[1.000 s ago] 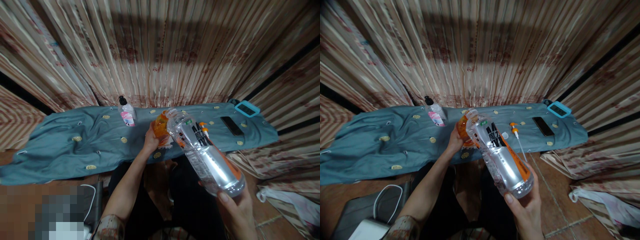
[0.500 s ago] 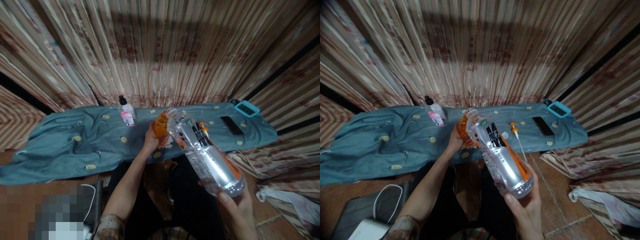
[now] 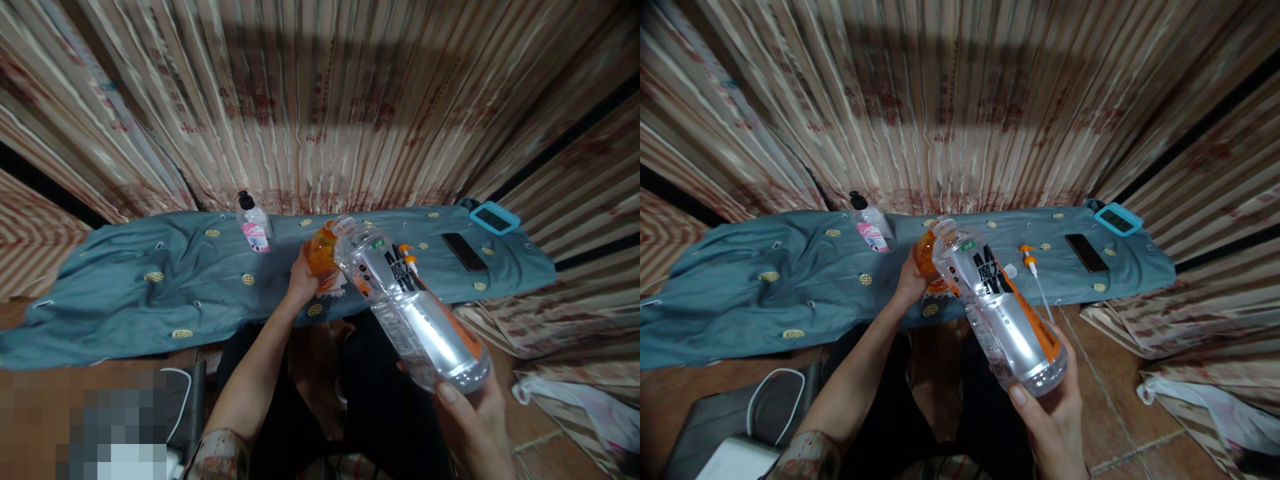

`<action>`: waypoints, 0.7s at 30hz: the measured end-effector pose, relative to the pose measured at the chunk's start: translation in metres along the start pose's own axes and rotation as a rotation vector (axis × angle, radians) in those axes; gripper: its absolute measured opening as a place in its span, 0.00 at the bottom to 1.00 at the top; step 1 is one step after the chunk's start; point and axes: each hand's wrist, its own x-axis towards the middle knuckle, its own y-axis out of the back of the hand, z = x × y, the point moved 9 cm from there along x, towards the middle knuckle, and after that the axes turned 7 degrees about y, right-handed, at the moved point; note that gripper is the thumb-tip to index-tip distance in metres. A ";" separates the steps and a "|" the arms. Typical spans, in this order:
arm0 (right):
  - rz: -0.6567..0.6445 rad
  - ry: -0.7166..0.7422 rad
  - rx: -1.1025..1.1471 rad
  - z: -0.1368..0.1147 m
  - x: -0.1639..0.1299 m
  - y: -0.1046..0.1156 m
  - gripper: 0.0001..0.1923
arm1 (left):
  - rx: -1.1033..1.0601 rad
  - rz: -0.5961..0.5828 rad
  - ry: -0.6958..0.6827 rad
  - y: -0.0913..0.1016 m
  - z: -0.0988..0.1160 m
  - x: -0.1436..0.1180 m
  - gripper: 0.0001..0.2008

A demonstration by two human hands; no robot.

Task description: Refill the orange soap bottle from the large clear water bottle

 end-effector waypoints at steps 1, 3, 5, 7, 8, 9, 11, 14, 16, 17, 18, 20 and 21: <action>0.001 -0.005 0.006 0.001 0.000 0.000 0.45 | -0.002 0.002 -0.003 0.000 0.001 0.000 0.36; 0.004 -0.010 0.013 0.001 0.000 0.000 0.45 | -0.014 0.002 -0.005 0.000 0.002 -0.001 0.36; 0.008 -0.005 0.011 -0.001 0.000 -0.001 0.46 | -0.016 0.000 0.005 0.000 0.001 -0.001 0.36; 0.009 0.006 0.004 -0.002 0.001 -0.002 0.46 | 0.002 0.002 0.020 0.000 0.001 -0.001 0.37; 0.007 0.010 0.002 -0.002 0.001 -0.002 0.46 | 0.016 0.004 0.025 0.001 0.002 -0.001 0.36; 0.007 0.010 0.004 -0.001 0.001 -0.002 0.46 | 0.028 0.006 0.028 0.001 0.003 -0.001 0.36; 0.010 0.000 0.021 0.000 0.001 -0.002 0.45 | 0.046 0.008 0.034 0.002 0.005 -0.001 0.37; 0.021 -0.058 0.057 0.006 0.000 -0.004 0.44 | 0.070 0.011 0.045 0.003 0.008 -0.002 0.38; 0.043 -0.092 0.086 0.008 -0.002 -0.004 0.44 | 0.072 0.019 0.046 0.004 0.009 -0.002 0.36; 0.058 -0.106 0.101 0.009 -0.003 -0.005 0.43 | 0.066 0.020 0.044 0.005 0.010 -0.001 0.35; 0.070 -0.115 0.117 0.009 -0.003 -0.005 0.43 | 0.058 0.017 0.039 0.005 0.010 -0.001 0.34; 0.073 -0.128 0.154 0.010 -0.004 -0.008 0.42 | 0.053 0.010 0.032 0.005 0.010 -0.001 0.33; 0.065 -0.127 0.172 0.011 -0.004 -0.010 0.42 | 0.056 0.007 0.030 0.005 0.010 -0.001 0.32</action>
